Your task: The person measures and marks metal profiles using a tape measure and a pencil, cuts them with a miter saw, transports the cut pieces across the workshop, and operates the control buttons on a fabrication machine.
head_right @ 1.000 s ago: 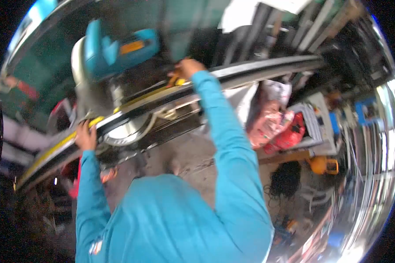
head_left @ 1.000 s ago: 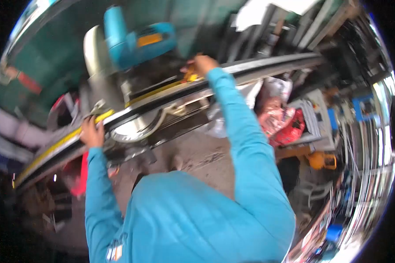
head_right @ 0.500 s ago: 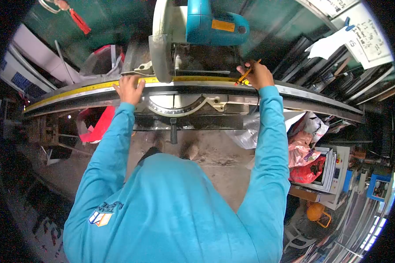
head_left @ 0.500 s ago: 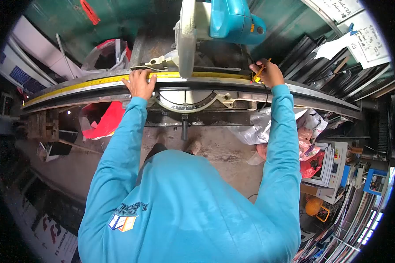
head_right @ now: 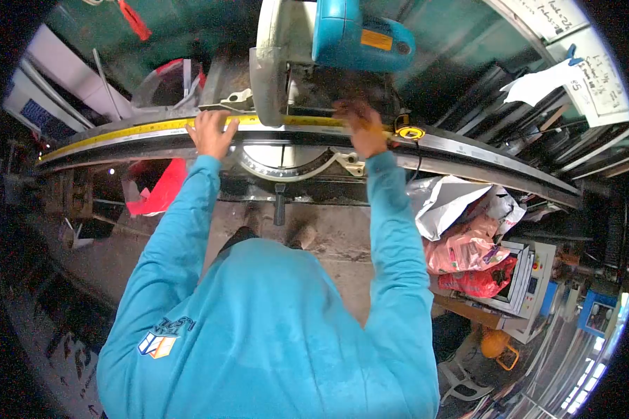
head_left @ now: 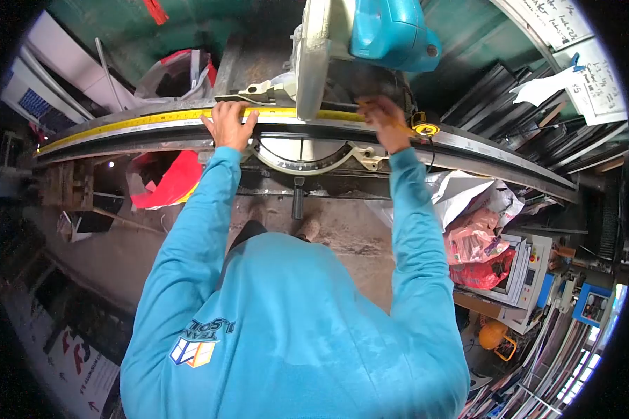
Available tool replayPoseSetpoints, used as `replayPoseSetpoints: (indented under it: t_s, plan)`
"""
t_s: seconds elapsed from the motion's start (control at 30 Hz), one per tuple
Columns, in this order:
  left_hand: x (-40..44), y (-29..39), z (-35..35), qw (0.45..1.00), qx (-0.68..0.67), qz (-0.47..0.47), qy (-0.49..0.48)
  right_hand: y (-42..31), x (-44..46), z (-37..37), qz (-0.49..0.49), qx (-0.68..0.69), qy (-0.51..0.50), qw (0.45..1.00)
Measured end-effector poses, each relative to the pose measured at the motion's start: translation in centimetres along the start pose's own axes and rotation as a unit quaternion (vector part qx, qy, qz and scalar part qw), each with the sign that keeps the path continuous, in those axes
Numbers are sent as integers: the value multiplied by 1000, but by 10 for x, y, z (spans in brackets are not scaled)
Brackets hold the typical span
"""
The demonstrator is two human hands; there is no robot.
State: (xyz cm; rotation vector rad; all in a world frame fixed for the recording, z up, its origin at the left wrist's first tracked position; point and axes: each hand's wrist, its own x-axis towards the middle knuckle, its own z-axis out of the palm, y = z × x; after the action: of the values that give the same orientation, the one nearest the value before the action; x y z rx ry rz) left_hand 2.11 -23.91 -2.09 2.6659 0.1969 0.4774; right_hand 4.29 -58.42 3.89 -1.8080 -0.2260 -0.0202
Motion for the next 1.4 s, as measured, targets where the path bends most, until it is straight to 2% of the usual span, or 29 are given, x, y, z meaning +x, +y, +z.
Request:
replayPoseSetpoints:
  t_s: [0.07, 0.13, 0.27, 0.3, 0.37, 0.47, 0.7, 0.8, 1.17, 1.4]
  plan:
    - [-1, -1, 1, 1000, 12, 10, 15, 6, 2, 24, -3, 13, -29, 999]
    - [0, -1, -1, 1000, 9, 7, 3, 6, 9, 40, 22, -96, -55, 994]
    - [0, -1, -1, 1000, 6, 7, 0, 34, 10, 57, 20, 16, -45, 999]
    - [0, -1, 0, 1000, -1, 2, -4, 37, 9, 58, 20, 17, -47, 999]
    - [0, -1, -1, 1000, -8, -4, -9, 40, 8, 58, -44, -56, -44, 997]
    - [-1, -1, 0, 1000, -10, -3, -13, 43, 7, 57, -52, -26, -52, 997]
    - [0, -4, 4, 1000, -3, 3, -9, 40, 0, 61, -24, -18, -28, 999]
    - [-1, -4, 6, 1000, 5, 10, 8, 42, 0, 60, 9, 33, -32, 999]
    - [-1, -3, 4, 1000, 6, 2, -4, 52, 6, 56, -17, -72, -68, 995]
    - [-2, -2, 3, 1000, 7, 3, -3, 47, 5, 58, -31, -107, -52, 992]
